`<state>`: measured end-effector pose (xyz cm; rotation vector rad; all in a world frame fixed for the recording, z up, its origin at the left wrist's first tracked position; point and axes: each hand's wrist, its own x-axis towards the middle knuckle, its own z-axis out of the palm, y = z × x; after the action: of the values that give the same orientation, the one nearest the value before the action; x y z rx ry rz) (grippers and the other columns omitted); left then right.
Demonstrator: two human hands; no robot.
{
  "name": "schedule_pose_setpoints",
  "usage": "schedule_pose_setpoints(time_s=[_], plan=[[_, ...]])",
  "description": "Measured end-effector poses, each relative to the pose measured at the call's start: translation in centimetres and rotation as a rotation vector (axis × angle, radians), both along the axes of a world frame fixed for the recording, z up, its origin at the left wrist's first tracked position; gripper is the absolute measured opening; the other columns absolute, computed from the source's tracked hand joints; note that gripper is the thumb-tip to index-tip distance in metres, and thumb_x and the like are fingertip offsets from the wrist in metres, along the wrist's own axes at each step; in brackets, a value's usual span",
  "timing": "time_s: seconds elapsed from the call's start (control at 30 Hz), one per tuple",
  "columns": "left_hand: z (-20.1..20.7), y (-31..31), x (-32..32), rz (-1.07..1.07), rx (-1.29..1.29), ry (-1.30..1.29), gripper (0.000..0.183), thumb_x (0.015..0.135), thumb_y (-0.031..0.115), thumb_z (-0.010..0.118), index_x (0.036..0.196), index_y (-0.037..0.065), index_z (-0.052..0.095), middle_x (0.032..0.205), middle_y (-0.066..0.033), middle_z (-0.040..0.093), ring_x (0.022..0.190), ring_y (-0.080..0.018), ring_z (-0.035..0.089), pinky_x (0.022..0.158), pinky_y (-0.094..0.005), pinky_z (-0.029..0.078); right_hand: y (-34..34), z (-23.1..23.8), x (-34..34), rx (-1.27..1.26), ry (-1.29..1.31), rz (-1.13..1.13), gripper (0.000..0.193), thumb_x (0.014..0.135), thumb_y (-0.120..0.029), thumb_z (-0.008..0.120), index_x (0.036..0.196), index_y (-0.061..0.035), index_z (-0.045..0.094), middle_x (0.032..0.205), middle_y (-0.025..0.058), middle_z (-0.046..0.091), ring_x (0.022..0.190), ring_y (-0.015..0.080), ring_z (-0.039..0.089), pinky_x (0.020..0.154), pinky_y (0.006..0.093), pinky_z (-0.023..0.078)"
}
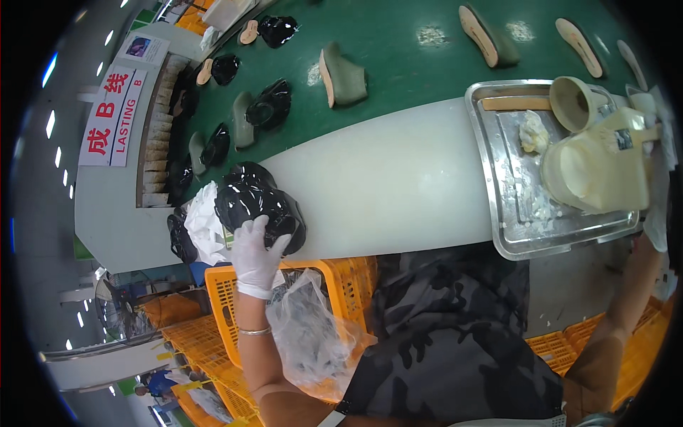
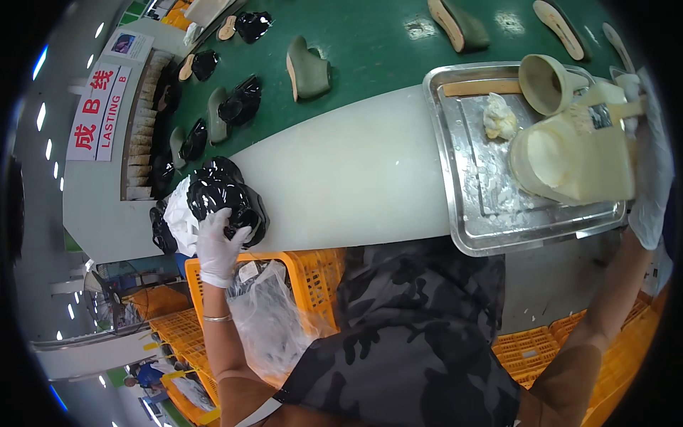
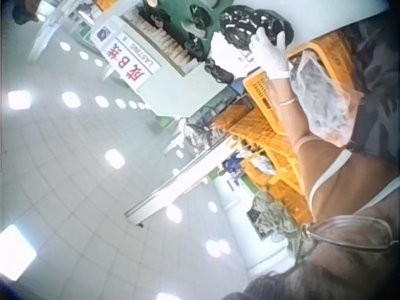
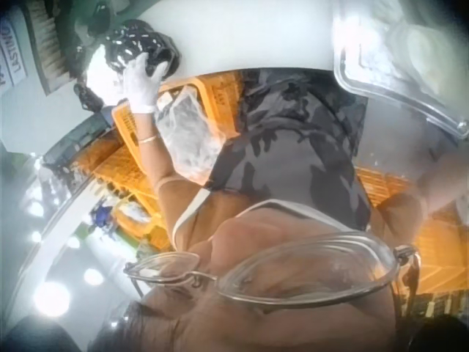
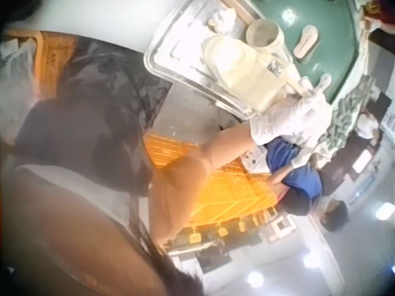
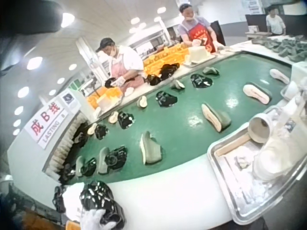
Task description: The person applies a white adhesive to the sole of a black shoe using a brush. They repeatedly dip the brush into a container of glue and coat the shoe's bottom surface. After finishing, the person places the shoe into a yellow basket lined with a plastic bag.
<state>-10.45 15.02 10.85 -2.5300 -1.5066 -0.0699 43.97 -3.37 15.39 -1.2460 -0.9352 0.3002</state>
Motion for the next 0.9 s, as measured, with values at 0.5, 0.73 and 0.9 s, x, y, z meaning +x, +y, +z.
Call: schedule_pose_setpoints(time_s=[0.5, 0.73, 0.9], plan=[[2.1, -6.5, 8.2, -0.006, -0.127, -1.512, 0.028, 0.076, -0.006, 0.051, 0.102, -0.001, 0.059, 0.112, -0.0141, 0.057, 0.090, -0.0259, 0.059, 0.075, -0.0302, 0.049, -4.4, -6.1, -7.0, -0.205, -0.363, -0.117, 0.011, 0.086, -0.002, 0.057, 0.097, -0.0007, 0.058, 0.093, 0.0050, 0.061, 0.079, 0.0109, 0.060, 0.068, 0.0223, 0.049], [-0.9, -3.9, 8.3, -0.496, 0.031, -0.563, 0.044, 0.087, 0.021, 0.055, 0.120, -0.004, 0.040, 0.108, -0.0107, 0.055, 0.089, -0.0195, 0.055, 0.087, -0.0344, 0.043, -3.5, -8.0, -6.7, -0.276, -0.810, -0.113, 0.020, 0.078, -0.003, 0.061, 0.097, -0.0069, 0.057, 0.091, 0.0083, 0.062, 0.078, 0.0249, 0.062, 0.068, 0.0298, 0.051], [-2.6, -5.1, 14.6, -0.401, -1.074, -1.404, 0.044, 0.086, 0.018, 0.057, 0.121, 0.000, 0.037, 0.073, -0.0023, 0.044, 0.069, -0.0175, 0.047, 0.071, -0.0342, 0.044, -3.6, -8.8, -6.3, -0.202, -0.438, -0.089, 0.012, 0.086, -0.009, 0.058, 0.097, -0.0064, 0.055, 0.085, 0.0047, 0.061, 0.075, 0.0152, 0.061, 0.067, 0.0244, 0.049]])
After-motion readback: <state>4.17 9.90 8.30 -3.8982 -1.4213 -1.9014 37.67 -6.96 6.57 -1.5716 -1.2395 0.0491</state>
